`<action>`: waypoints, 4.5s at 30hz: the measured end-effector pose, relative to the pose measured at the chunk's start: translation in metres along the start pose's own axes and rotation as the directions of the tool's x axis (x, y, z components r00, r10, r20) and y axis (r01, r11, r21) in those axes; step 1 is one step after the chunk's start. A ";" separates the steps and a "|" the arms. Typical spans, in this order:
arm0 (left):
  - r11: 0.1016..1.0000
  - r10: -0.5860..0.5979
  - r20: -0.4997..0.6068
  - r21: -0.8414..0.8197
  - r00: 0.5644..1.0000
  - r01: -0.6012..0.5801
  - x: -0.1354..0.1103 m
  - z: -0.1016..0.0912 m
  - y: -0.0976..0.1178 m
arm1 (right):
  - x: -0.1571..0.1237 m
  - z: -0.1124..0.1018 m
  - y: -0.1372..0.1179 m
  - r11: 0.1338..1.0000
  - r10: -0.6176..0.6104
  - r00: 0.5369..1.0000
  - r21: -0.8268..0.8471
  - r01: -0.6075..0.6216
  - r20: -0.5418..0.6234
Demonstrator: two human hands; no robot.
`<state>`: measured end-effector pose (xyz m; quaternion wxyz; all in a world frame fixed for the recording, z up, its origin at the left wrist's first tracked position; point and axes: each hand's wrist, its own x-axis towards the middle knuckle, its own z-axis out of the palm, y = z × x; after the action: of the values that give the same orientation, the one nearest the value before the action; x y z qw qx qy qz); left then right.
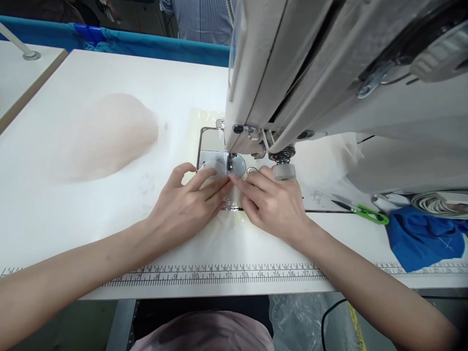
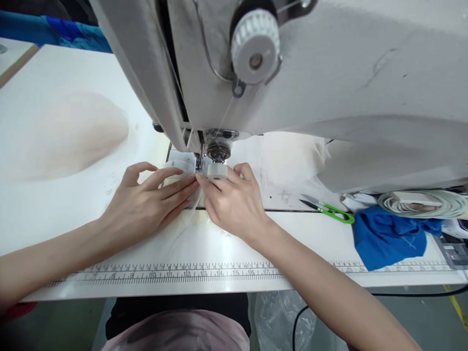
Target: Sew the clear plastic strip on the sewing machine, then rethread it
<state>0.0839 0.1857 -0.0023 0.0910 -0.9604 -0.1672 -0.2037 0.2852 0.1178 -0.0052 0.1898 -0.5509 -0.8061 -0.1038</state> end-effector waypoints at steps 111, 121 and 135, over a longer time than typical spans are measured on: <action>0.997 0.053 0.138 0.041 0.989 -0.059 0.007 0.000 -0.022 | 0.005 0.006 0.009 0.986 -0.144 0.984 -0.096 0.134 -0.105; 0.993 0.116 -0.008 -0.023 0.993 -0.116 -0.003 -0.001 -0.014 | 0.000 0.001 0.004 0.982 -0.165 0.983 -0.110 0.155 -0.082; 0.995 0.031 0.117 -0.100 0.993 -0.020 0.000 0.003 -0.021 | 0.002 0.002 0.006 0.986 -0.131 0.990 -0.114 0.124 -0.057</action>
<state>0.0775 0.2057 -0.0027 0.0360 -0.9761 -0.1497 -0.1534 0.2898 0.1224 -0.0067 0.1779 -0.5039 -0.8263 -0.1776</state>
